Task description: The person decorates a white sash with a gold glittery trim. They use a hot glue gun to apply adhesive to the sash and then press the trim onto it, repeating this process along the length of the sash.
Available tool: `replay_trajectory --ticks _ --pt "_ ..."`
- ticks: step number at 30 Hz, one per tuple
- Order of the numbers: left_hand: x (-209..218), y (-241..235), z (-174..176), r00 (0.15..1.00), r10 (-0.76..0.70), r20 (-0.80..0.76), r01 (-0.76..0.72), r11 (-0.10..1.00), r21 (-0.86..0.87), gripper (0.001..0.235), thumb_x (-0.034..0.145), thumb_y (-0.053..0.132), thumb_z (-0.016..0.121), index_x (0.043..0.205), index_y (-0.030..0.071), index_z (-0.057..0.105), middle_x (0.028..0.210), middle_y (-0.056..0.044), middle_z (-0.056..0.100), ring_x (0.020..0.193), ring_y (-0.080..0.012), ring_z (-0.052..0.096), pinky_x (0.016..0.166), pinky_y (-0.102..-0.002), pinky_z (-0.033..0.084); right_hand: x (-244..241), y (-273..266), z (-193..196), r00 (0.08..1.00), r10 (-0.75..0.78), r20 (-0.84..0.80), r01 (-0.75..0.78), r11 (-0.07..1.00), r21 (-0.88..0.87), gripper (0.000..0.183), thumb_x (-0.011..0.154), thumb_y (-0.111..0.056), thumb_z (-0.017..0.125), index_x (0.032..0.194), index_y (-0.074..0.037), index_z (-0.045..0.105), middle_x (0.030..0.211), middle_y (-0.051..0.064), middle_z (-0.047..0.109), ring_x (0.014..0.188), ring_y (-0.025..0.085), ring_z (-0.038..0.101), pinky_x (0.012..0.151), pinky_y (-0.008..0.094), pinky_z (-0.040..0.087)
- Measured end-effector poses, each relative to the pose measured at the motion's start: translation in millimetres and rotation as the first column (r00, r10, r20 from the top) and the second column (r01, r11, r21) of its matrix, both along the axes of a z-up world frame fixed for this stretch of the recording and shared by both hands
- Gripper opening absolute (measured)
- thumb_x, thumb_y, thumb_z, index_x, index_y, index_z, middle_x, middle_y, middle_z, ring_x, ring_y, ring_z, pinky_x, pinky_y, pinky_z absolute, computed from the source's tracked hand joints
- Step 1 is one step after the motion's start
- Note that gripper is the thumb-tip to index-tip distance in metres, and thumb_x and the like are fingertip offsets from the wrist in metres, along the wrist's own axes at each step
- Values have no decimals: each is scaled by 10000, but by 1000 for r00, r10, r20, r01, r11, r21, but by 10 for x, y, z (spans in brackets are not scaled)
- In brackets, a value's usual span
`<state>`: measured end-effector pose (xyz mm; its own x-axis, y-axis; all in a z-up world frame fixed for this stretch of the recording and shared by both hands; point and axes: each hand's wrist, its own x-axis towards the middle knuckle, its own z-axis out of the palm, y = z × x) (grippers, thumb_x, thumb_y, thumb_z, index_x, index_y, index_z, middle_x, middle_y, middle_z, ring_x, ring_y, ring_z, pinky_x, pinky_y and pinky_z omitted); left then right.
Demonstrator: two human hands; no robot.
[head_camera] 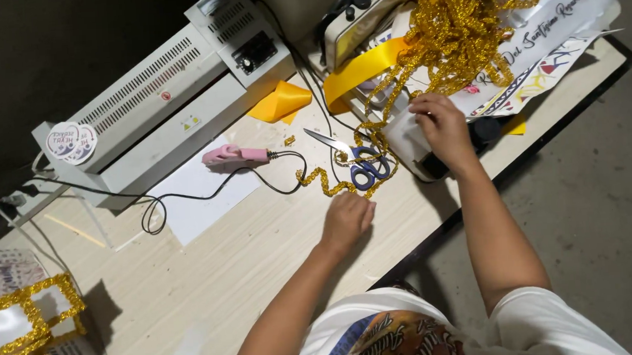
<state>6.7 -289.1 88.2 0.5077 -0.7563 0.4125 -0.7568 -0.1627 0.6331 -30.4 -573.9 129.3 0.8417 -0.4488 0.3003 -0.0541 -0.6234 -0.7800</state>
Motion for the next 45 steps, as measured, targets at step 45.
replay_trajectory --ticks 45 --pt "159 897 -233 174 133 -976 -529 849 21 323 1061 190 503 1317 59 650 1012 -53 715 872 -158 659 784 -310 567 -240 2060 -112 896 435 -94 -395 874 282 230 951 -87 672 1178 -65 697 1262 127 671 1138 273 702 904 382 601"
